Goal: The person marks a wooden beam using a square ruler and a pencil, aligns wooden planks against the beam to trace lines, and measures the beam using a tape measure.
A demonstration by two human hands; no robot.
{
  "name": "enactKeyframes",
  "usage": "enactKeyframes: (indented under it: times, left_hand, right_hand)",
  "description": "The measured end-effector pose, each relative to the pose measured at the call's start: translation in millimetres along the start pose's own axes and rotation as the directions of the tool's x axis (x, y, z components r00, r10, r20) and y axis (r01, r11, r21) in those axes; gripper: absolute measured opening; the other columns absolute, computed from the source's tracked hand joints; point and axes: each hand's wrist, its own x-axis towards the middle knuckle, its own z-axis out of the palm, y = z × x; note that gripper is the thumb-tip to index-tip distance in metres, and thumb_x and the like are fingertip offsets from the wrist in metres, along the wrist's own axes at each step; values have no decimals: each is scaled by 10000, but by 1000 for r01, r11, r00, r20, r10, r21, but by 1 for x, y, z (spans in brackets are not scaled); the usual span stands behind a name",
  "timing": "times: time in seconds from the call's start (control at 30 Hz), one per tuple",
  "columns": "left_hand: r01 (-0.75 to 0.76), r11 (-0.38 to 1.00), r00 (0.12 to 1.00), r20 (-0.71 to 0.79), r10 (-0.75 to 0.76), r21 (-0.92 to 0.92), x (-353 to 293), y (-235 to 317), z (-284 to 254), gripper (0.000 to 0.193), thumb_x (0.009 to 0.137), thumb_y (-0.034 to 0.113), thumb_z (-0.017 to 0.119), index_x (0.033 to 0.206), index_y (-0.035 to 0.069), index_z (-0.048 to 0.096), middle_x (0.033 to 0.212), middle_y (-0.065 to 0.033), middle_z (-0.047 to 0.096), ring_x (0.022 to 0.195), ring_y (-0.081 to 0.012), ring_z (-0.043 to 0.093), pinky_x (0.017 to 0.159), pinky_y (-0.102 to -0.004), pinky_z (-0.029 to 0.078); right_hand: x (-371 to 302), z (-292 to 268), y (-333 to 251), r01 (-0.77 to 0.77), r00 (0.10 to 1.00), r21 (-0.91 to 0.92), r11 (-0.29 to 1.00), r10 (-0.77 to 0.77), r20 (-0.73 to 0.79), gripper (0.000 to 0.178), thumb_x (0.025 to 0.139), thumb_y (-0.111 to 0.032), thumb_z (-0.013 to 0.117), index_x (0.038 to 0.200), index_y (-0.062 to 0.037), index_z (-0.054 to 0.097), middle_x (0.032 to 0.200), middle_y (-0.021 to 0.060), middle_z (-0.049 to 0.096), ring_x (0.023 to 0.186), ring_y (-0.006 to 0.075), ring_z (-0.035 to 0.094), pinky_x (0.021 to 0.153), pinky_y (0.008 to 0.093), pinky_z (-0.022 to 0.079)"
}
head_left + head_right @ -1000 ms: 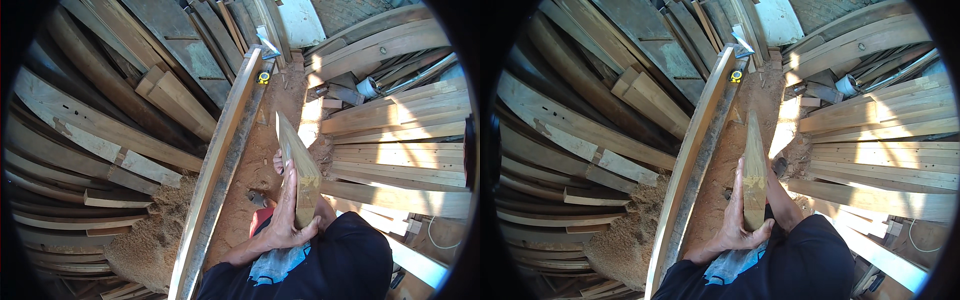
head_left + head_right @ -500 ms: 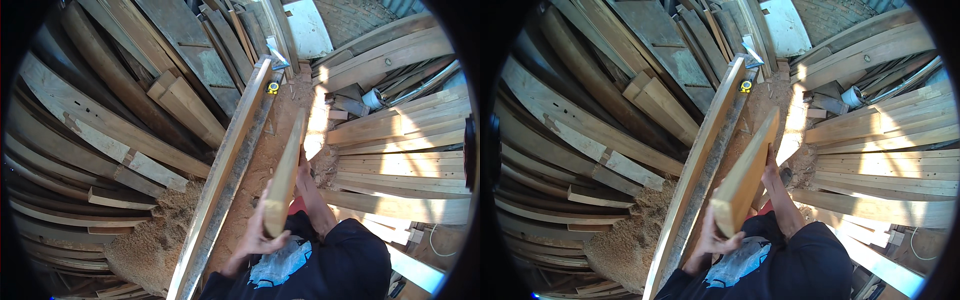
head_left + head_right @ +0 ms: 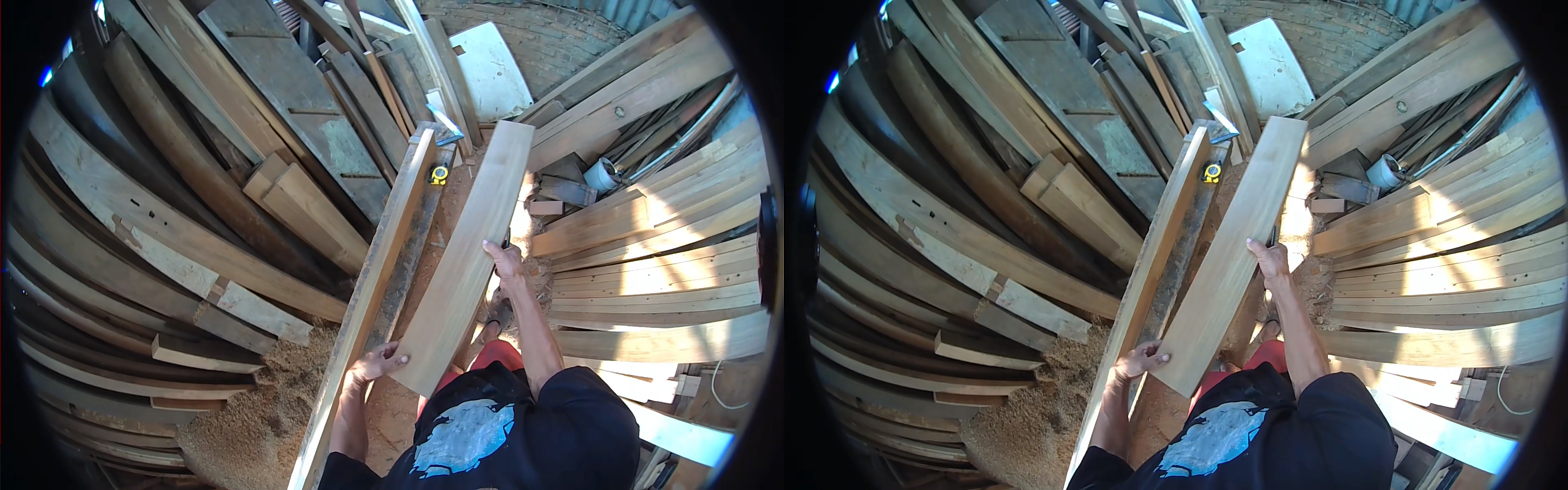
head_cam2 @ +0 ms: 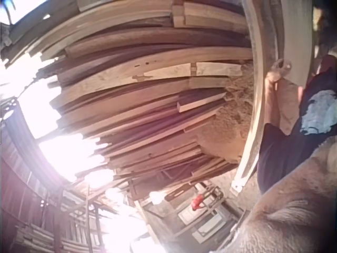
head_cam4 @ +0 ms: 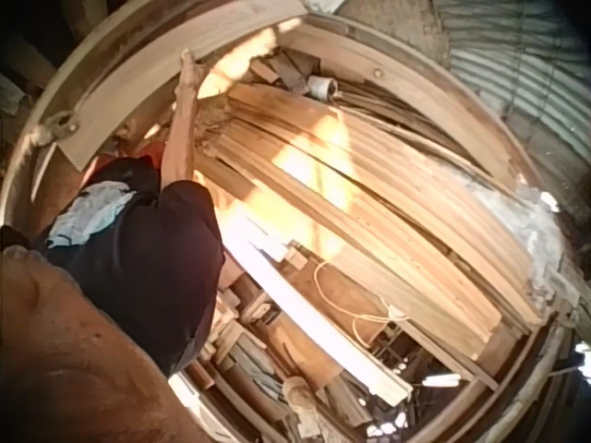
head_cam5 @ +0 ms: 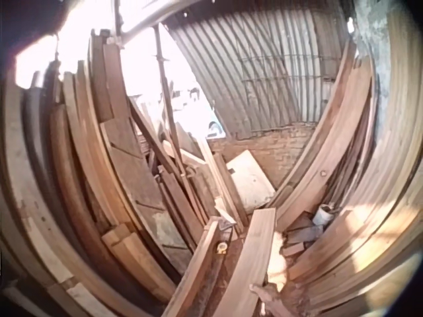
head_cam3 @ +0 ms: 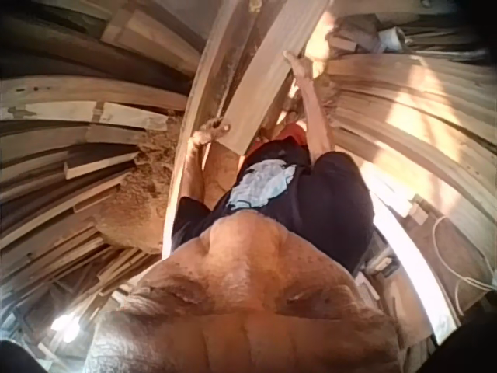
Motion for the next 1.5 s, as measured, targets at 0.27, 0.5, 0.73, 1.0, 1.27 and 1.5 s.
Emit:
enactKeyframes:
  times: [0.27,0.5,0.73,1.0,1.27,1.5]
  left_hand:
    - [-85,979,963,-235,128,185,99,29,124,640,1016,519,528,1378,-8,502,1205,-106,642,1086,-179,593,956,-350,482]
    - [84,839,995,83,-46,-537,86,78,140,602,1060,513,409,1376,12,519,1213,-83,651,1053,-154,631,915,-313,530]
    - [205,512,979,166,-121,-834,79,125,196,692,1015,585,437,1407,17,483,803,-84,617,642,-201,653,439,-319,530]
    - [278,208,950,300,84,-938,101,180,240,623,984,578,521,1208,4,611,864,-151,678,681,-306,681,487,-378,580]
    - [179,219,984,172,-50,-959,87,209,243,696,947,678,493,1117,20,641,776,-160,681,603,-272,675,502,-372,570]
    - [228,143,944,254,209,-963,88,195,231,621,984,545,527,1376,64,510,1159,-136,697,876,-263,744,659,-385,663]
  right_hand:
    - [54,4,-40,66,995,-374,925,-91,-50,442,741,-316,787,933,72,695,845,178,719,742,261,693,663,387,551]
    - [79,-50,8,-160,983,-218,963,137,-120,825,856,-776,559,1133,-6,669,875,121,697,558,115,497,473,325,386]
    - [60,-33,59,-246,904,343,907,87,418,741,993,-703,356,1230,-62,643,1027,86,689,891,164,638,772,354,521]
    - [76,-80,86,-548,772,441,711,226,594,609,1005,-625,450,1278,-112,630,1034,86,691,866,191,660,748,347,554]
    - [40,-58,50,-578,743,490,653,173,646,570,988,-619,497,1215,-123,663,988,58,699,819,169,666,701,323,555]
    - [26,-45,34,-591,725,511,625,134,675,538,973,-613,538,1160,-132,692,949,33,707,777,149,671,660,302,555]
